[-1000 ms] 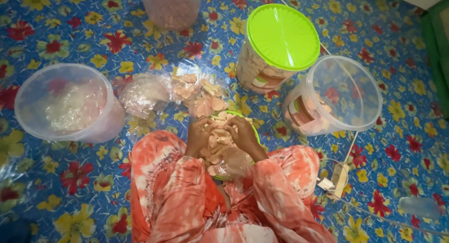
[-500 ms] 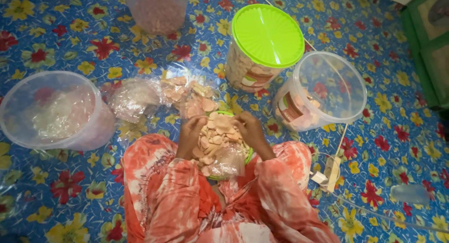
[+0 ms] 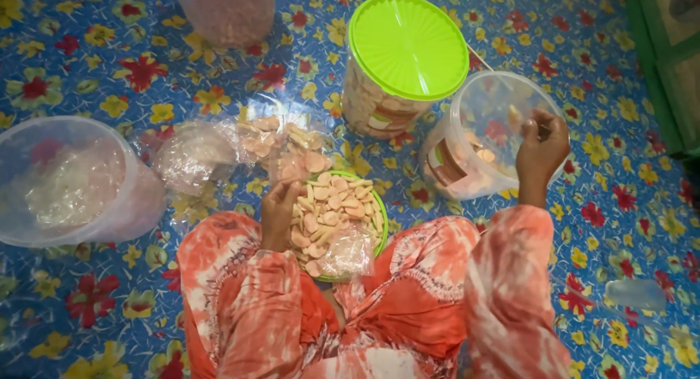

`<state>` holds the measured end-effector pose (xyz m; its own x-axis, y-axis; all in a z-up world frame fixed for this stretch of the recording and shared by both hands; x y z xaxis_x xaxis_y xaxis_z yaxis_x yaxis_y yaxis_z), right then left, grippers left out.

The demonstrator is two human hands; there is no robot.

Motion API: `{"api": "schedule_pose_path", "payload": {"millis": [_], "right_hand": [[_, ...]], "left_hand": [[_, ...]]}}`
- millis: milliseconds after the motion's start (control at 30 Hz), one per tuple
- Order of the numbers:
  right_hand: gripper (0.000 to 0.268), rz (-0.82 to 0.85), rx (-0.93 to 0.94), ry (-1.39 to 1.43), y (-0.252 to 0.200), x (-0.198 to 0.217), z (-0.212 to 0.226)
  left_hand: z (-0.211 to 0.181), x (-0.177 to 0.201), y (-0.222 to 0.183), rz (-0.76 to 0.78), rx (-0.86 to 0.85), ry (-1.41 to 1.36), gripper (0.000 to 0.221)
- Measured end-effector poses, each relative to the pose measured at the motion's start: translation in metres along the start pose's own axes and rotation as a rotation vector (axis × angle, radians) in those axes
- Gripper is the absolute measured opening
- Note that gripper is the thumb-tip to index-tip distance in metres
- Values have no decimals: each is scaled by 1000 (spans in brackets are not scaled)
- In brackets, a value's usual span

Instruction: Sorting small snack pieces from a plate into a plastic container

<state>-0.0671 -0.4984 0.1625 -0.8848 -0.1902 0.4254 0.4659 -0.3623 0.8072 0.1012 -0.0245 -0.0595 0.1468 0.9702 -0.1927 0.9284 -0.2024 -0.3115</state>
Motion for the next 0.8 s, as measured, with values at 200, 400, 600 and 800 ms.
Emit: {"api": "schedule_pose_path", "payload": {"millis": [200, 400, 600, 800], "right_hand": [[40, 95, 108, -82, -17, -21, -8], [28, 118, 211, 49, -23, -59, 106], [15, 301, 370, 226, -52, -141, 213], [27, 742, 264, 424, -140, -262, 245]], "left_hand": [[-50, -6, -30, -13, -5, -14, 18], [-7, 21, 2, -142, 0, -105, 17], [21, 60, 15, -348, 157, -542, 23], [48, 82, 22, -491, 194, -684, 28]]}}
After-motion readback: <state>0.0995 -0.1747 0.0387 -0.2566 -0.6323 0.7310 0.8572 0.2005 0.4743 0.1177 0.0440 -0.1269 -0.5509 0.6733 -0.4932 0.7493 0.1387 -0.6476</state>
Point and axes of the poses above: each hand's wrist, its own y-axis towards the middle knuckle, its own x-axis out of the back of the hand, z = x × y, the point moved 10 cm from there along y, towards the middle knuckle, and after that the axes turned 12 degrees about x, right-handed, at the moved point
